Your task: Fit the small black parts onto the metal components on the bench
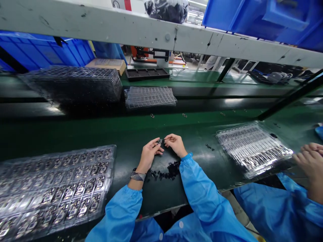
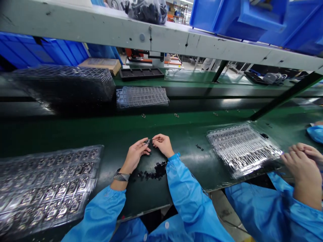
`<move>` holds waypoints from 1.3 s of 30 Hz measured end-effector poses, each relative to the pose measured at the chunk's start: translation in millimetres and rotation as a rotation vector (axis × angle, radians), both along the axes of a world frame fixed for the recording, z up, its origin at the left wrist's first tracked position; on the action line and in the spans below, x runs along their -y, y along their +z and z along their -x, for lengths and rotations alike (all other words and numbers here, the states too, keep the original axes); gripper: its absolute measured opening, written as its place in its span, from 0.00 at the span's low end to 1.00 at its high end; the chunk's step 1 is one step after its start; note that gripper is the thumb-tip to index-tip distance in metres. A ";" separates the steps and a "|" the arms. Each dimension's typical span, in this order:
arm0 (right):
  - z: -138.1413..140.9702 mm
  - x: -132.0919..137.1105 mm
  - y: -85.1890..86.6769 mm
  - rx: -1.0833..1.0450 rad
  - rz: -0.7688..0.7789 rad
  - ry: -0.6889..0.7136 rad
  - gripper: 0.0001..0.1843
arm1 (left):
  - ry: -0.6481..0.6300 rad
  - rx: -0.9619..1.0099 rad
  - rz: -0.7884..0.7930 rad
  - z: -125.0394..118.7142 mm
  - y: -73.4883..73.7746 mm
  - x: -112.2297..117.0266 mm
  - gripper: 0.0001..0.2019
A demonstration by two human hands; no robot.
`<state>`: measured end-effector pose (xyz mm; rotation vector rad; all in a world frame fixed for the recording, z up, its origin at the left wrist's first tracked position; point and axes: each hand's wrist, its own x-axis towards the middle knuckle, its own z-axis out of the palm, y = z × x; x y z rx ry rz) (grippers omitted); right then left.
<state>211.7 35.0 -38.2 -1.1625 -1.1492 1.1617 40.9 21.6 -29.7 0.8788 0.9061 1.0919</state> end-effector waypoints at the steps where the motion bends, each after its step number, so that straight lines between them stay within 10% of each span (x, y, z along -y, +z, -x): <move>1: 1.6 1.0 0.3 0.016 -0.008 -0.015 0.11 | -0.011 0.001 -0.002 0.0 0.2 0.2 0.27; 16: 14.6 12.7 -0.1 0.372 -0.185 -0.099 0.08 | 0.018 -0.123 -0.097 -4.5 -3.8 0.0 0.26; 39: 12.2 12.8 6.4 -0.074 0.045 0.081 0.24 | -0.028 -0.064 -0.193 -2.4 -0.1 -0.2 0.22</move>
